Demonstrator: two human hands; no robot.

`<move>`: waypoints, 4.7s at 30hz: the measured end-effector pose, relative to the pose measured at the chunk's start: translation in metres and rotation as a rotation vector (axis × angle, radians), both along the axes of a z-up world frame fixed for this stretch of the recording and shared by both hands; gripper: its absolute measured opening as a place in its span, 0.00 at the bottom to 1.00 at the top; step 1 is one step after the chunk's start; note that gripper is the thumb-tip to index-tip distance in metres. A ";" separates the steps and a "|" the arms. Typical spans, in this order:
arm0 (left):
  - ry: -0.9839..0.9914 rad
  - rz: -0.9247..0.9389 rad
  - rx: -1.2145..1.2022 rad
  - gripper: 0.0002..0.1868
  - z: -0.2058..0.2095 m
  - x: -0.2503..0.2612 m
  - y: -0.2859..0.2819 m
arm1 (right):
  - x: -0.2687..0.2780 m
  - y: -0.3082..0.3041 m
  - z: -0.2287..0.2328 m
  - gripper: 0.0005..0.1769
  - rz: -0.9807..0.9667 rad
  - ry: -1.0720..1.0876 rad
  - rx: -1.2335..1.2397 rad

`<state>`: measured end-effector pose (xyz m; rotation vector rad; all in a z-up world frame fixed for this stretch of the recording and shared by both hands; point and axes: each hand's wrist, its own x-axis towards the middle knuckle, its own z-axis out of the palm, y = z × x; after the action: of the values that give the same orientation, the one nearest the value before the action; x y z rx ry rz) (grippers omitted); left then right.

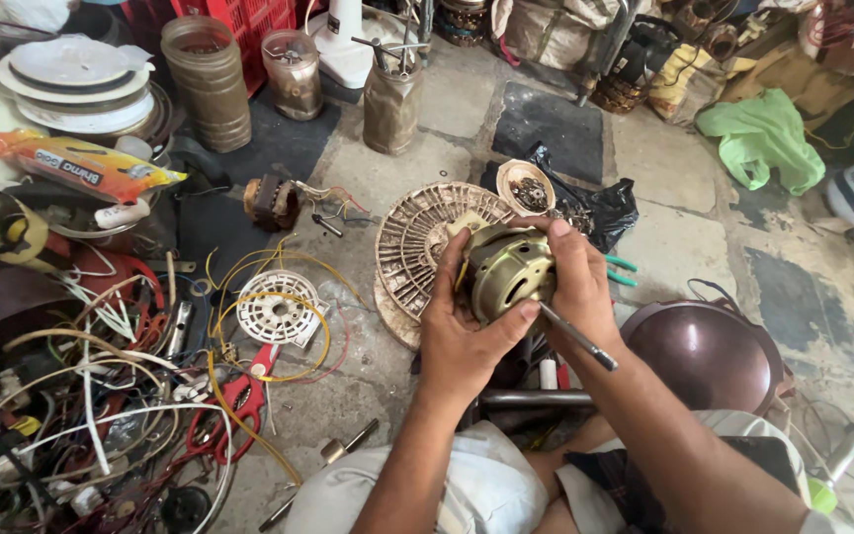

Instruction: The person disassembles a small electric motor, applies lubricant to the shaft, and reassembles the components. They handle the motor housing, rotor, and shaft, using a lubricant bottle and a hammer.

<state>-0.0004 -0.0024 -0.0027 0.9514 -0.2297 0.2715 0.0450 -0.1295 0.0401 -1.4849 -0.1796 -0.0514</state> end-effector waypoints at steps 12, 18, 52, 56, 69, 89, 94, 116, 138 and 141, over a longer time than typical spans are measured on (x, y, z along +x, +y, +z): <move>0.053 0.014 -0.153 0.57 -0.028 0.020 -0.012 | 0.037 -0.017 -0.036 0.28 0.148 -0.168 -0.064; 0.264 0.081 -0.343 0.44 -0.048 0.033 -0.009 | 0.008 -0.040 -0.084 0.22 -0.183 -0.090 -0.377; 0.152 0.069 -0.469 0.37 -0.043 0.040 0.027 | -0.077 -0.096 -0.227 0.10 0.695 -0.127 -1.973; 0.112 0.072 -0.419 0.41 -0.039 0.037 0.025 | -0.061 -0.102 -0.183 0.22 0.623 0.074 -1.717; -0.084 0.166 -0.094 0.47 -0.030 0.023 0.010 | -0.013 -0.080 -0.064 0.35 -0.269 0.430 0.315; -0.002 0.183 -0.192 0.42 -0.034 0.027 0.002 | -0.021 -0.043 -0.008 0.42 -0.232 -0.512 -0.756; 0.043 0.211 -0.255 0.41 -0.031 0.028 0.003 | -0.019 -0.038 -0.040 0.41 -0.323 -0.518 -0.545; 0.007 0.621 0.412 0.44 -0.021 0.018 -0.001 | -0.065 -0.042 -0.158 0.21 -0.168 0.808 -0.012; -0.062 0.723 0.425 0.46 -0.025 0.018 -0.002 | -0.043 -0.012 0.037 0.25 0.099 0.483 0.030; 0.028 0.683 0.367 0.46 -0.023 0.017 0.001 | -0.041 -0.010 0.035 0.25 -0.115 0.311 0.138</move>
<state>0.0168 -0.0011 -0.0255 1.3809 0.0867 0.8631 0.0036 -0.1398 0.0749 -1.3448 0.1584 0.0731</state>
